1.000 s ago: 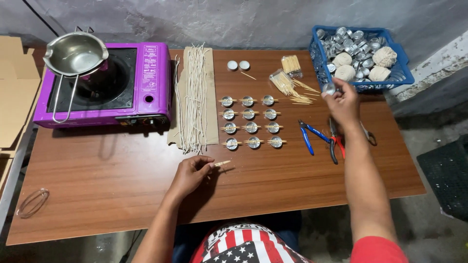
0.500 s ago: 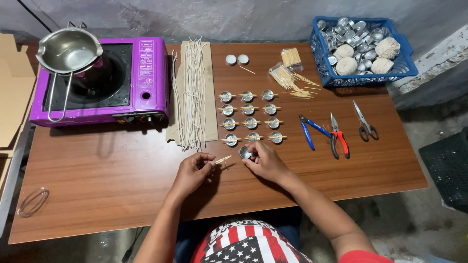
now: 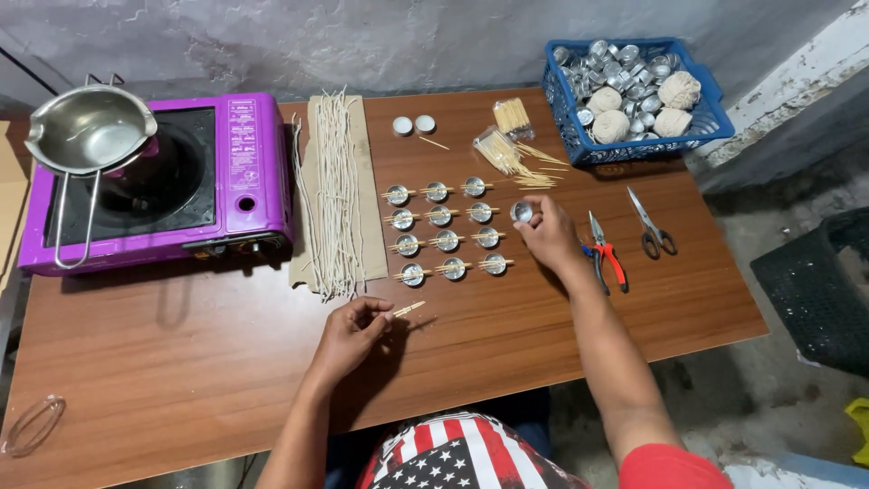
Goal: Assembling candle wicks by threading cotton strings through metal bases, crimping them with pliers, and trimming them to size.
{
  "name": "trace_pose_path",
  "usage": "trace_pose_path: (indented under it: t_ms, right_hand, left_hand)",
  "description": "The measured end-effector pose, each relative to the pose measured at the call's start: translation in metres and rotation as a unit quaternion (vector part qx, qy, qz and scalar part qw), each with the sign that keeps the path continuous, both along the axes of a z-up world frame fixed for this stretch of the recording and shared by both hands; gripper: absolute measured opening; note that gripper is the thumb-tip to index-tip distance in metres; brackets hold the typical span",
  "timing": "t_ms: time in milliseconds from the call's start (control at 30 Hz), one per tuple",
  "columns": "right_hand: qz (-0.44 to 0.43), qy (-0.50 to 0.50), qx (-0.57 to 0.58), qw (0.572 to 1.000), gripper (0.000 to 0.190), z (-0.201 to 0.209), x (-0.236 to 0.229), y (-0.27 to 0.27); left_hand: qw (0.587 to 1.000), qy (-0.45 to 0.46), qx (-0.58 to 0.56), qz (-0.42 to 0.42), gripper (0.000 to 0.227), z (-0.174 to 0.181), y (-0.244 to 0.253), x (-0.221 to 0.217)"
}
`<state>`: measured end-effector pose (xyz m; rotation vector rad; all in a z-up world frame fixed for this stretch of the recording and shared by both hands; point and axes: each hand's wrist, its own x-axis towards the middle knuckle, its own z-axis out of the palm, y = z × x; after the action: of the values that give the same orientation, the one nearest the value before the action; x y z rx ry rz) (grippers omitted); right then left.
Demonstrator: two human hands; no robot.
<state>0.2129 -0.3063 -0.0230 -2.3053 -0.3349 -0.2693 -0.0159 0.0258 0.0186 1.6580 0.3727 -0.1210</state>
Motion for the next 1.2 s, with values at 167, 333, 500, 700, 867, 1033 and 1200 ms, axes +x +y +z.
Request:
trace_pose_path:
  t_ms: [167, 333, 500, 700, 867, 1033, 1200]
  right_hand:
    - [0.010, 0.069, -0.062, 0.996, 0.052, -0.008, 0.047, -0.007]
    - [0.052, 0.126, -0.073, 0.988, 0.053, 0.012, 0.038, 0.001]
    - [0.076, 0.134, -0.085, 0.984, 0.064, 0.012, 0.039, 0.002]
    - [0.089, 0.153, -0.068, 0.982, 0.068, 0.013, 0.043, 0.005]
    - [0.097, 0.152, -0.076, 0.981, 0.074, 0.010, 0.045, -0.002]
    - [0.088, 0.121, -0.132, 0.980, 0.072, 0.024, 0.021, -0.016]
    - [0.054, 0.158, -0.212, 0.963, 0.066, -0.034, 0.028, -0.055]
  left_hand:
    - [1.000, 0.005, -0.017, -0.003, 0.022, 0.006, -0.006, 0.001]
    - [1.000, 0.008, -0.022, -0.003, 0.022, 0.008, -0.006, -0.002]
    - [0.999, 0.013, -0.028, -0.009, 0.023, 0.004, -0.006, 0.001]
    - [0.999, 0.020, -0.050, -0.005, 0.023, 0.005, -0.008, 0.001]
    - [0.999, 0.006, -0.038, -0.011, 0.022, 0.002, -0.007, 0.003]
    - [0.999, 0.001, -0.040, -0.013, 0.022, 0.005, -0.007, 0.003]
    - [0.999, -0.007, -0.044, -0.008, 0.021, 0.005, -0.006, 0.003]
